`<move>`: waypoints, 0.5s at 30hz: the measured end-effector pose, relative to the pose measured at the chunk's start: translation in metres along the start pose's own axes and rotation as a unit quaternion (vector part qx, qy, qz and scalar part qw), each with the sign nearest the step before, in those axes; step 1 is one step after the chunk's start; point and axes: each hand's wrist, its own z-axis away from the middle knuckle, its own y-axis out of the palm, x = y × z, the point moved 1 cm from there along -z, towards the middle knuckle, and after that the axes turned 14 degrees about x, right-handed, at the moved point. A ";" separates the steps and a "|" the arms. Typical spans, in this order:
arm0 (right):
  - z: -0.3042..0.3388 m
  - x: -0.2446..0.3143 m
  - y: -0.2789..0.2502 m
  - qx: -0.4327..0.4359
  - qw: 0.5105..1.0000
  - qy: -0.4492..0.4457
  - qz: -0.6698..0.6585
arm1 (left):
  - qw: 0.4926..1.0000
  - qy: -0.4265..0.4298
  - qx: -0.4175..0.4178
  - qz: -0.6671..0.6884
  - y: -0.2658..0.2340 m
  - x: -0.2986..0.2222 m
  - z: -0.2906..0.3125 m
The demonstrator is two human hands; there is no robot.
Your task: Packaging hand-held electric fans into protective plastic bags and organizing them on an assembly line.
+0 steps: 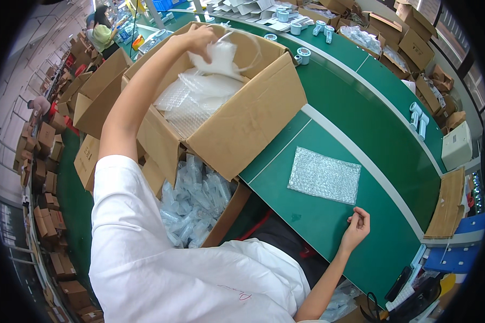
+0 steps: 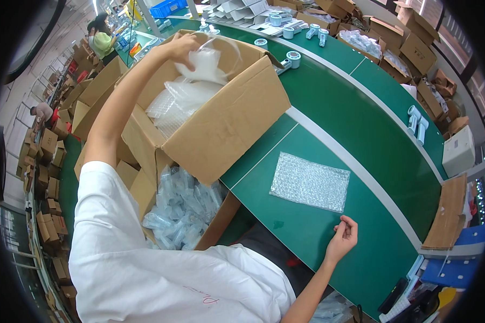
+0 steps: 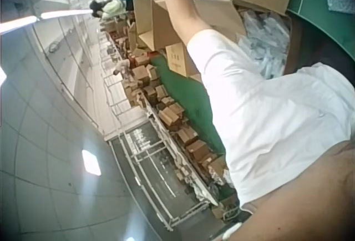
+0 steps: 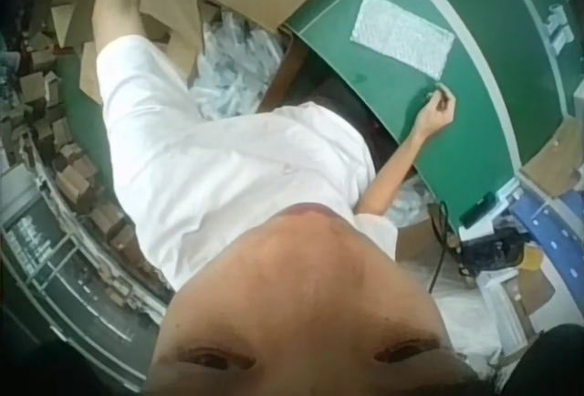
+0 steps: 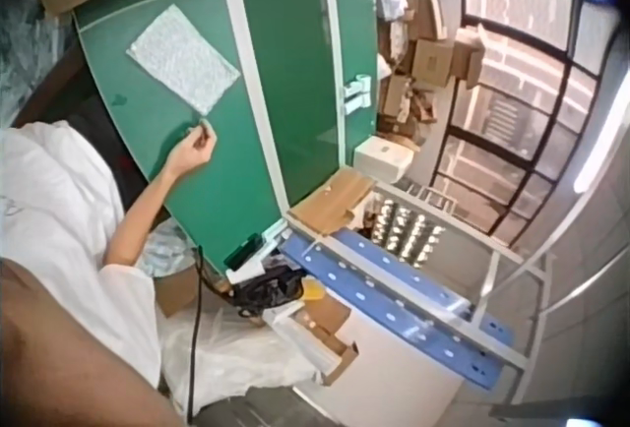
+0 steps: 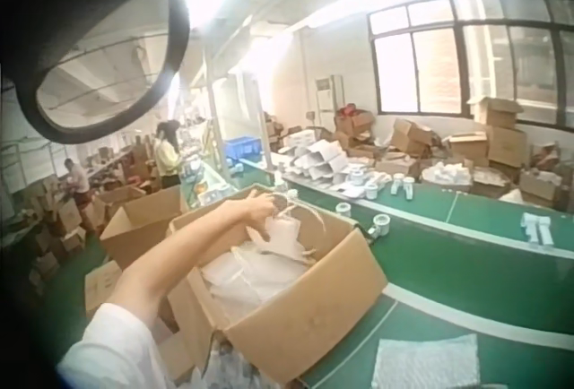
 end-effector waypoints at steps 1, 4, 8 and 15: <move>0.000 0.000 0.000 0.000 1.000 0.000 0.001 | 0.998 -0.024 0.051 0.017 -0.002 -0.003 0.004; 0.001 0.000 -0.001 -0.001 1.000 0.001 0.000 | 0.970 -0.072 0.185 0.137 -0.017 0.001 0.018; 0.001 0.003 -0.001 0.012 1.000 -0.005 -0.002 | 0.915 -0.014 0.210 0.345 -0.062 0.025 0.071; 0.001 0.003 0.003 0.005 1.000 -0.012 -0.021 | 0.851 0.032 0.287 0.438 -0.005 0.020 0.075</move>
